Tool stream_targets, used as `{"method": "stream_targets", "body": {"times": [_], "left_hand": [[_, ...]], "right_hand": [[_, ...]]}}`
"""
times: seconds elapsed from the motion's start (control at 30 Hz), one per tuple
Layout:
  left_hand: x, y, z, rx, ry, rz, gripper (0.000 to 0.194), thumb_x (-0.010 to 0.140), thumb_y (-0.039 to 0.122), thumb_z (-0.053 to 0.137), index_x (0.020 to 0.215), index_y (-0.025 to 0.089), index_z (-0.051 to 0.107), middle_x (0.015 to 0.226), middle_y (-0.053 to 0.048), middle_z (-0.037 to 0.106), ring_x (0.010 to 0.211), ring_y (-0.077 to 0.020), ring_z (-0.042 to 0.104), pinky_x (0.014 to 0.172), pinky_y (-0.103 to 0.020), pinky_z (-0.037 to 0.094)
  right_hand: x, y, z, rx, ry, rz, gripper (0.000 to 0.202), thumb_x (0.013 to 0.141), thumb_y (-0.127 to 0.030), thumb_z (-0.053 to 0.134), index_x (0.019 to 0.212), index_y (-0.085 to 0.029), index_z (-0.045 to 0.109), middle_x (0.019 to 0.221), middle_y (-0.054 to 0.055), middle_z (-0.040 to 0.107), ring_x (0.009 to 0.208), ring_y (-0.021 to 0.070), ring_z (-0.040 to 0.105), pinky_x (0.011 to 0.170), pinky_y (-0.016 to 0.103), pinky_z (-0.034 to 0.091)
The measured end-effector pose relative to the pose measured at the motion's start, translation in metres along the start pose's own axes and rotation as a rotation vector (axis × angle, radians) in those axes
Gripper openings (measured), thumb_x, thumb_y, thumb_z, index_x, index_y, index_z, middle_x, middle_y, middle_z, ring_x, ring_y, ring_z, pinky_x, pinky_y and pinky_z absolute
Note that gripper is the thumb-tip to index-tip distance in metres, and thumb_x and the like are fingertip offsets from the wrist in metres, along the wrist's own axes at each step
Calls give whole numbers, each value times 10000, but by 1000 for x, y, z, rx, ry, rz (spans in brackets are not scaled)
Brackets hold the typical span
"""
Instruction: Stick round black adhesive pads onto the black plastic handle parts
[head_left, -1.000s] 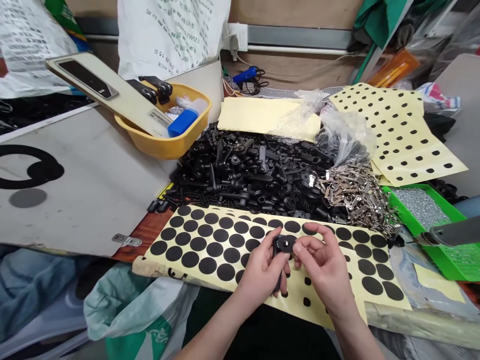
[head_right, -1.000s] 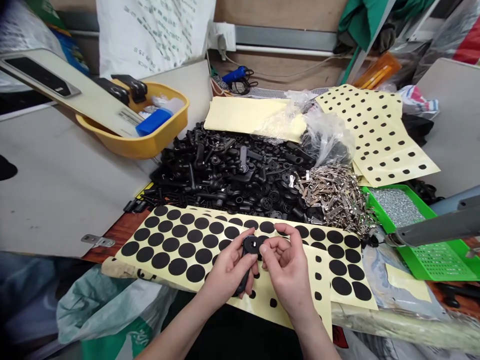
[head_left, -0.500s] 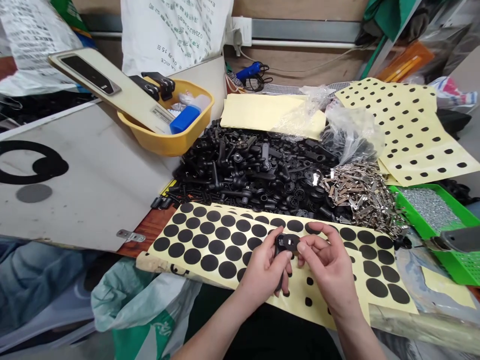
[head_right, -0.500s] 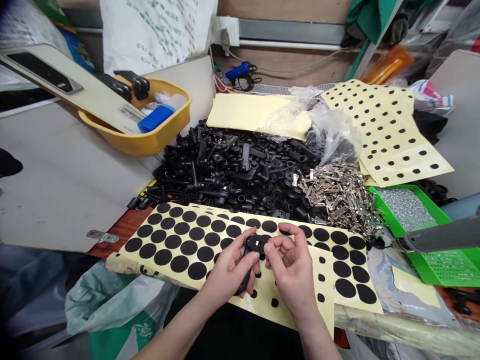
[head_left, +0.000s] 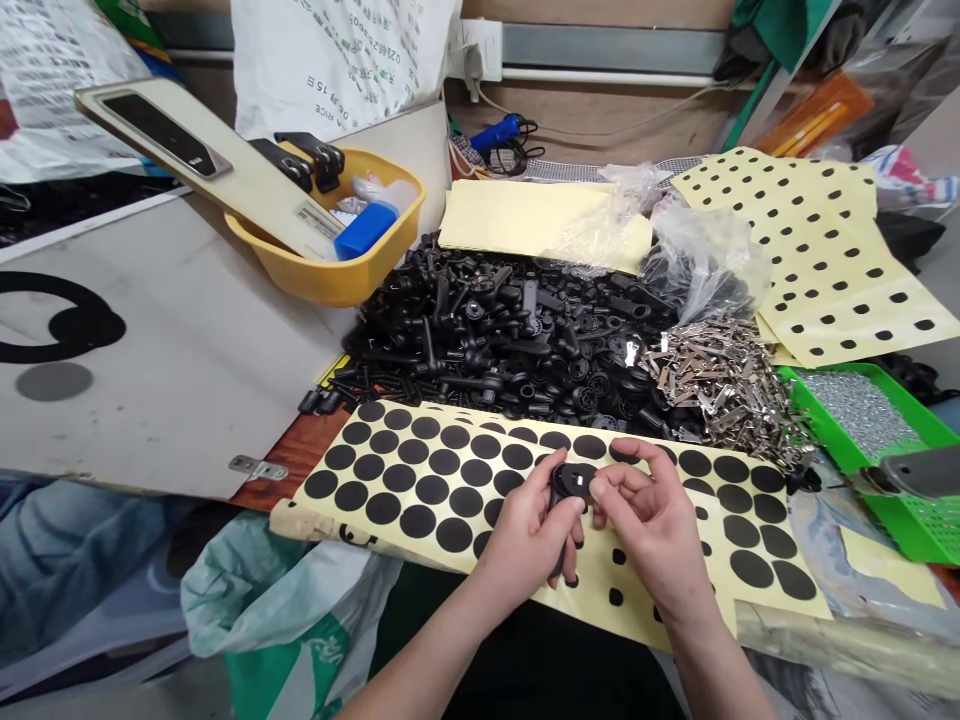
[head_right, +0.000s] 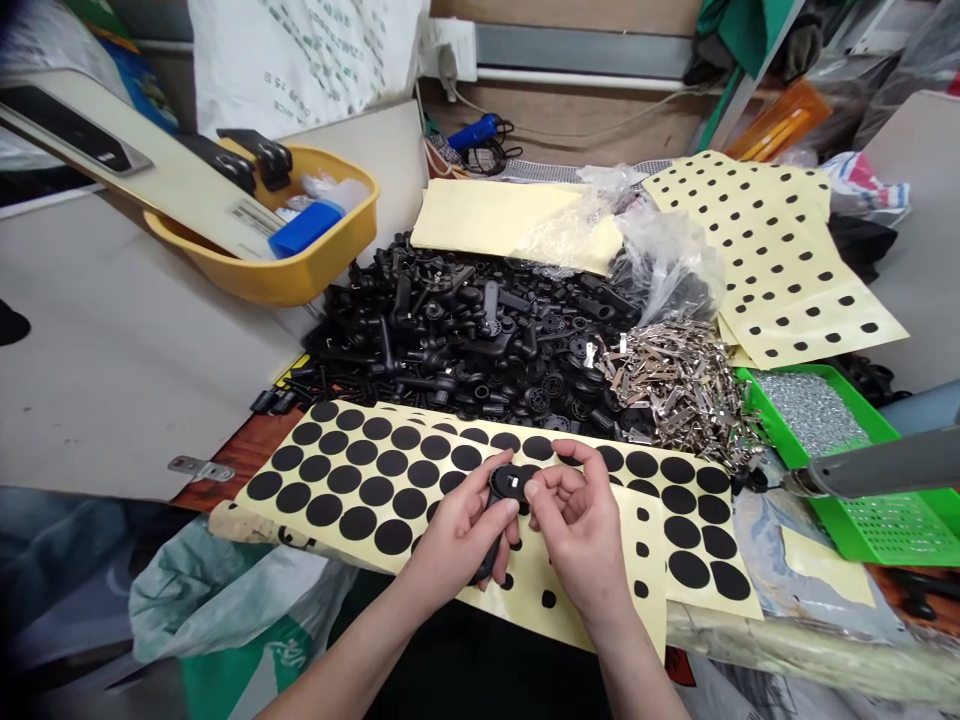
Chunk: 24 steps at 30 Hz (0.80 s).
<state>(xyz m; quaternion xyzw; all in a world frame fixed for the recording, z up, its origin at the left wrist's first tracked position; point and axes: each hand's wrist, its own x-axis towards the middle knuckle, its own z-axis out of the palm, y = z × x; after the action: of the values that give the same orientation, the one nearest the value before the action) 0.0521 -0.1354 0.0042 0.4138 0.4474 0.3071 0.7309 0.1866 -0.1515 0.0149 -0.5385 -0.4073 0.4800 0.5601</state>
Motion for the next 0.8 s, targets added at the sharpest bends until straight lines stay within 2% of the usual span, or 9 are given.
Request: {"method": "stream_targets", "body": {"times": [0.2, 0.37, 0.8], "left_hand": [[1, -2, -1, 3, -23, -7, 654, 874, 291, 524, 1470, 232, 261, 693, 43, 571, 375, -73, 531, 317, -154, 381], [1, -2, -1, 7, -28, -16, 669, 876, 259, 511, 1483, 235, 230, 696, 44, 567, 381, -71, 530, 321, -153, 378], [3, -4, 0, -13, -21, -5, 656, 866, 254, 525, 1468, 235, 264, 673, 53, 558, 373, -72, 521, 315, -156, 376]], "right_hand": [[2, 2, -2, -26, -43, -9, 394, 806, -340, 718, 1085, -247, 457, 690, -34, 621, 562, 139, 552, 556, 273, 475], [1, 0, -1, -31, -32, -12, 393, 805, -347, 716, 1080, -242, 456, 673, -40, 611, 556, 129, 539, 540, 254, 465], [3, 1, -3, -50, -85, -24, 380, 834, -327, 687, 1120, -251, 448, 701, -38, 609, 582, 131, 547, 565, 260, 468]]}}
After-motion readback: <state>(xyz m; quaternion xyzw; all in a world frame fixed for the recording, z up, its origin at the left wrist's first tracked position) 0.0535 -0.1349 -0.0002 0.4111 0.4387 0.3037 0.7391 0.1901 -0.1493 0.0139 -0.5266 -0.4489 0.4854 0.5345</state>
